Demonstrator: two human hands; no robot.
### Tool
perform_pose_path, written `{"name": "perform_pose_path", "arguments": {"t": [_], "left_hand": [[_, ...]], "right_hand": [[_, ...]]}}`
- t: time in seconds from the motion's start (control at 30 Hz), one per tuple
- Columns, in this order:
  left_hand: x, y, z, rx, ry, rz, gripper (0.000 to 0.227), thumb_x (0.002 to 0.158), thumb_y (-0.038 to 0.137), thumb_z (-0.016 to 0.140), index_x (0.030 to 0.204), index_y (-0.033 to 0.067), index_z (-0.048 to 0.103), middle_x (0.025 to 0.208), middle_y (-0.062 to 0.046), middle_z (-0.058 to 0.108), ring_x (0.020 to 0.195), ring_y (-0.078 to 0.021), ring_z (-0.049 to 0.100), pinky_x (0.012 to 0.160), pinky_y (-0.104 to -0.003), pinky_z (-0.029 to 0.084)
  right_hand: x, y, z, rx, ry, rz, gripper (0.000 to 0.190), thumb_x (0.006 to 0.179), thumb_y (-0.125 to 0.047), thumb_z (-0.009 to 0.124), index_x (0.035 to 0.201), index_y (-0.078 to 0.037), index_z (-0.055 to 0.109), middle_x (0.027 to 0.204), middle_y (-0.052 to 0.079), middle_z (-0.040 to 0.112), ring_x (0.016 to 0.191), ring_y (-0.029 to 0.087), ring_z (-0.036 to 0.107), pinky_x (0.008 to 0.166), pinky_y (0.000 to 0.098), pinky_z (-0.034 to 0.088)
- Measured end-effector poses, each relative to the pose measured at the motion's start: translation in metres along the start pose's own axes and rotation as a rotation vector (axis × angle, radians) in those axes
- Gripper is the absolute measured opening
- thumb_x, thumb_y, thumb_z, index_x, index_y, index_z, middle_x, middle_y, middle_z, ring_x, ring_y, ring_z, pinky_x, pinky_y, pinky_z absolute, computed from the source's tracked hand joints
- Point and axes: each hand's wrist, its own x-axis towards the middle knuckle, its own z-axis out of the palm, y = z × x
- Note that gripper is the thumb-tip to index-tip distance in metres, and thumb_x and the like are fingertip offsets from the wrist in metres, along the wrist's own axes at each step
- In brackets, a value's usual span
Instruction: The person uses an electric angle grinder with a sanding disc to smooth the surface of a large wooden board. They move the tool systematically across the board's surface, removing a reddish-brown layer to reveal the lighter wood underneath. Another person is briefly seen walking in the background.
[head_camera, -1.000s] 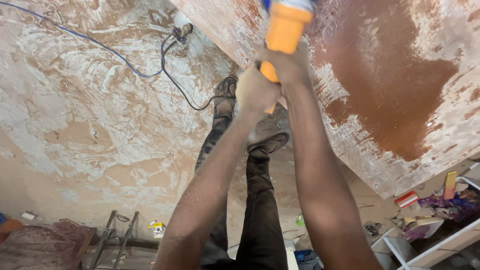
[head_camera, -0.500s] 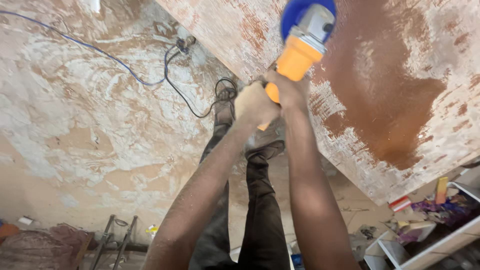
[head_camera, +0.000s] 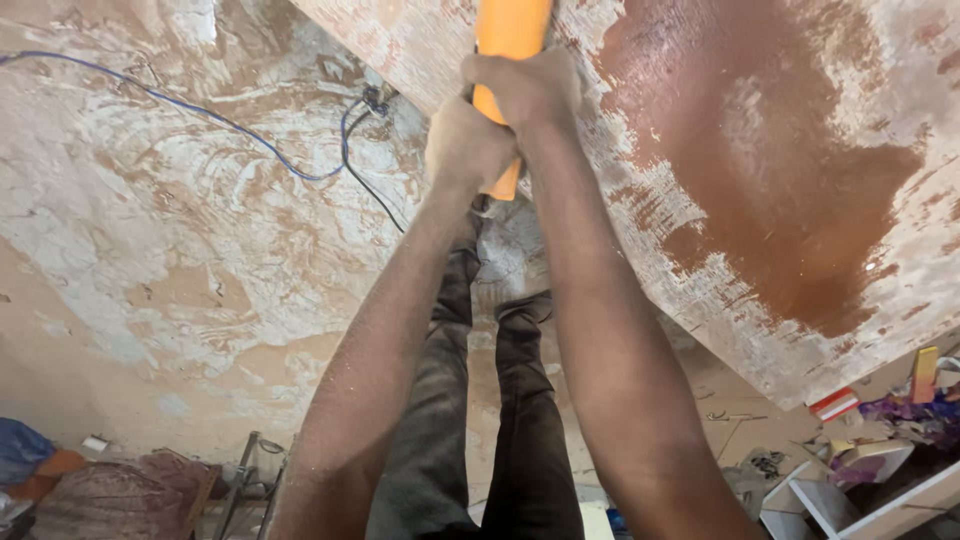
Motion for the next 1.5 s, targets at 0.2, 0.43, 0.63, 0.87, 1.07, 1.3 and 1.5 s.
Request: {"name": "perform_pose_path", "arguments": {"t": [0.2, 0.43, 0.63, 0.87, 1.07, 1.3, 1.5], "left_hand": [[-0.027, 0.014, 0.011, 0.077, -0.174, -0.038, 0.046, 0.067, 0.033, 0.081, 0.103, 0.0062, 0.074, 0.094, -0.012, 0.079, 0.087, -0.0280, 0.079, 0.078, -0.040, 0.062], [-0.060, 0.015, 0.037, 0.214, -0.284, -0.016, 0.054, 0.067, 0.037, 0.083, 0.108, 0.0039, 0.072, 0.102, -0.018, 0.076, 0.099, -0.0334, 0.075, 0.088, -0.044, 0.059], [-0.035, -0.002, 0.033, 0.054, -0.046, -0.039, 0.058, 0.067, 0.038, 0.083, 0.109, 0.0008, 0.070, 0.097, -0.020, 0.076, 0.092, -0.0354, 0.076, 0.080, -0.045, 0.060], [-0.037, -0.026, 0.038, -0.109, 0.084, 0.018, 0.058, 0.067, 0.038, 0.082, 0.108, -0.0005, 0.068, 0.091, -0.021, 0.077, 0.088, -0.0331, 0.078, 0.074, -0.045, 0.060], [-0.084, -0.025, 0.079, 0.125, -0.115, -0.075, 0.054, 0.070, 0.043, 0.081, 0.105, 0.0033, 0.073, 0.100, -0.020, 0.076, 0.099, -0.0357, 0.073, 0.084, -0.046, 0.058], [-0.053, 0.006, 0.080, 0.044, -0.052, -0.037, 0.055, 0.062, 0.032, 0.082, 0.108, 0.0040, 0.071, 0.097, -0.018, 0.077, 0.095, -0.0348, 0.075, 0.082, -0.045, 0.059], [0.030, 0.034, 0.048, -0.046, -0.025, 0.057, 0.042, 0.073, 0.038, 0.082, 0.095, 0.0031, 0.076, 0.087, -0.014, 0.079, 0.085, -0.0266, 0.081, 0.073, -0.040, 0.063]], "right_hand": [[0.004, 0.045, -0.015, 0.307, -0.012, -0.022, 0.031, 0.069, -0.011, 0.085, 0.098, -0.002, 0.075, 0.087, 0.006, 0.077, 0.073, 0.015, 0.075, 0.065, 0.0315, 0.063], [-0.008, 0.100, -0.038, 0.549, -0.012, 0.000, 0.031, 0.071, 0.000, 0.080, 0.101, 0.000, 0.072, 0.090, 0.007, 0.074, 0.076, 0.018, 0.073, 0.066, 0.0336, 0.062], [0.007, 0.066, -0.014, 0.273, -0.060, -0.164, 0.034, 0.066, -0.009, 0.085, 0.098, -0.002, 0.075, 0.088, 0.007, 0.078, 0.073, 0.017, 0.076, 0.067, 0.0314, 0.065], [-0.010, 0.051, -0.007, 0.006, -0.109, -0.037, 0.037, 0.065, -0.023, 0.086, 0.097, -0.008, 0.075, 0.091, 0.004, 0.078, 0.073, 0.013, 0.077, 0.068, 0.0296, 0.064], [-0.022, 0.136, -0.038, 0.140, -0.005, -0.299, 0.039, 0.067, -0.017, 0.086, 0.102, -0.007, 0.072, 0.093, 0.006, 0.076, 0.082, 0.017, 0.075, 0.072, 0.0328, 0.061], [0.006, 0.091, -0.058, 0.114, 0.034, -0.078, 0.053, 0.059, -0.019, 0.092, 0.104, -0.006, 0.066, 0.094, 0.005, 0.076, 0.081, 0.017, 0.076, 0.072, 0.0332, 0.063], [0.057, 0.017, -0.050, -0.083, -0.012, -0.233, 0.055, 0.062, -0.031, 0.089, 0.109, -0.008, 0.074, 0.101, 0.007, 0.081, 0.087, 0.017, 0.078, 0.078, 0.0317, 0.061]]}}
